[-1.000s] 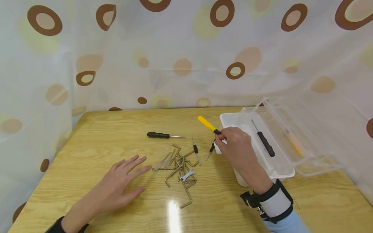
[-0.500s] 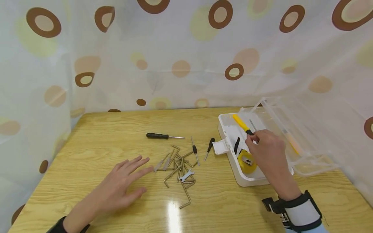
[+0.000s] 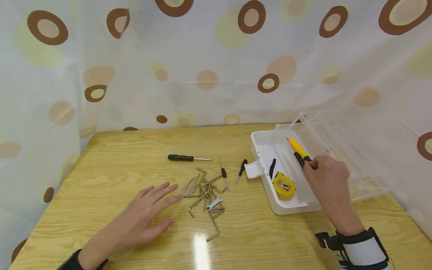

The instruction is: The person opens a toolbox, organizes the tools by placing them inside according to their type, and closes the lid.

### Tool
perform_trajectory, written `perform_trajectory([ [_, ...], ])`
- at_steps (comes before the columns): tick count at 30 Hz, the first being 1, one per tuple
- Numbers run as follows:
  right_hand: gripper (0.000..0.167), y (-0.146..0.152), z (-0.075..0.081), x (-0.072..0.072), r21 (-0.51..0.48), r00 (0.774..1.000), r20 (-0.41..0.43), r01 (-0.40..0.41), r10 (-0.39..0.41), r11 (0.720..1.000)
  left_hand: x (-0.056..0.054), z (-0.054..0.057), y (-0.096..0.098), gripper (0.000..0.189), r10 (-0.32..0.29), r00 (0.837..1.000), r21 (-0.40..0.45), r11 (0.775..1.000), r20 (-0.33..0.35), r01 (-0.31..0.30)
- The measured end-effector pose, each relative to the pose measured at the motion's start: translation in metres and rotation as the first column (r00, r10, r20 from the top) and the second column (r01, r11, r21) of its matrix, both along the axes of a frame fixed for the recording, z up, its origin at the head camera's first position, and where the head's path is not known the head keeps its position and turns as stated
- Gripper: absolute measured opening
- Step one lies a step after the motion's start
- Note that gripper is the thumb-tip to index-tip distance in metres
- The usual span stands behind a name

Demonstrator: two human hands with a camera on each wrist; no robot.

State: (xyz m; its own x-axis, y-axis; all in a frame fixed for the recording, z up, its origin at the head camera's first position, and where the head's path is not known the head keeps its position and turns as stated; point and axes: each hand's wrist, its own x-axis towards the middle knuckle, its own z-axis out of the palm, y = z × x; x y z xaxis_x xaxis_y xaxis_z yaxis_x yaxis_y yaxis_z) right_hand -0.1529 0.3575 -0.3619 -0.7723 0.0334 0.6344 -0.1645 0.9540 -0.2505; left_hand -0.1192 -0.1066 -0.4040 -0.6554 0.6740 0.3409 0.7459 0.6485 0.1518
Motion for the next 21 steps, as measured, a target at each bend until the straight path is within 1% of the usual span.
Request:
perform_trajectory([
  [3, 0.016, 0.001, 0.001, 0.000, -0.016, 0.997, 0.068, 0.023, -0.022, 1.000, 0.001, -0.002, 0.001, 0.060, -0.004, 1.000, -0.002, 1.000, 0.011, 0.004],
  [5, 0.017, 0.000, 0.001, -0.001, -0.018, 0.993, 0.115, 0.025, -0.023, 1.000, 0.001, -0.003, 0.001, 0.060, -0.004, 1.000, -0.006, 1.000, 0.006, 0.004],
  [8, 0.020, -0.002, 0.001, 0.000, -0.012, 0.989, 0.149, 0.018, -0.016, 1.000, 0.002, -0.003, 0.000, 0.060, -0.004, 1.000, -0.008, 1.000, 0.000, 0.004],
  [10, 0.020, -0.006, 0.000, 0.000, -0.003, 0.992, 0.122, 0.001, -0.001, 1.000, 0.001, -0.003, 0.000, 0.060, -0.003, 1.000, -0.010, 1.000, -0.005, 0.003],
  [12, 0.019, -0.013, -0.001, 0.001, 0.000, 0.997, 0.079, -0.021, 0.021, 1.000, 0.001, -0.002, -0.001, 0.060, 0.002, 1.000, -0.013, 1.000, -0.009, -0.002],
  [13, 0.018, -0.018, -0.001, 0.002, 0.009, 0.998, 0.048, -0.035, 0.034, 0.999, 0.001, -0.002, -0.002, 0.060, 0.004, 1.000, -0.013, 1.000, -0.011, -0.004],
  [15, 0.015, -0.031, -0.002, 0.003, 0.034, 0.996, -0.028, -0.088, 0.089, 0.995, 0.000, -0.001, -0.004, 0.061, 0.013, 1.000, -0.015, 1.000, -0.018, -0.013],
  [17, 0.012, -0.048, -0.004, 0.005, 0.062, 0.984, -0.080, -0.152, 0.156, 0.987, -0.001, 0.000, -0.005, 0.060, 0.024, 1.000, -0.015, 1.000, -0.018, -0.024],
  [19, 0.012, -0.067, -0.007, 0.008, 0.101, 0.964, -0.117, -0.229, 0.240, 0.968, -0.002, 0.001, -0.007, 0.059, 0.038, 0.999, -0.013, 0.999, -0.011, -0.038],
  [21, 0.014, -0.087, -0.012, 0.012, 0.133, 0.940, -0.102, -0.311, 0.325, 0.941, -0.003, 0.003, -0.010, 0.058, 0.053, 0.999, -0.010, 0.999, 0.001, -0.053],
])
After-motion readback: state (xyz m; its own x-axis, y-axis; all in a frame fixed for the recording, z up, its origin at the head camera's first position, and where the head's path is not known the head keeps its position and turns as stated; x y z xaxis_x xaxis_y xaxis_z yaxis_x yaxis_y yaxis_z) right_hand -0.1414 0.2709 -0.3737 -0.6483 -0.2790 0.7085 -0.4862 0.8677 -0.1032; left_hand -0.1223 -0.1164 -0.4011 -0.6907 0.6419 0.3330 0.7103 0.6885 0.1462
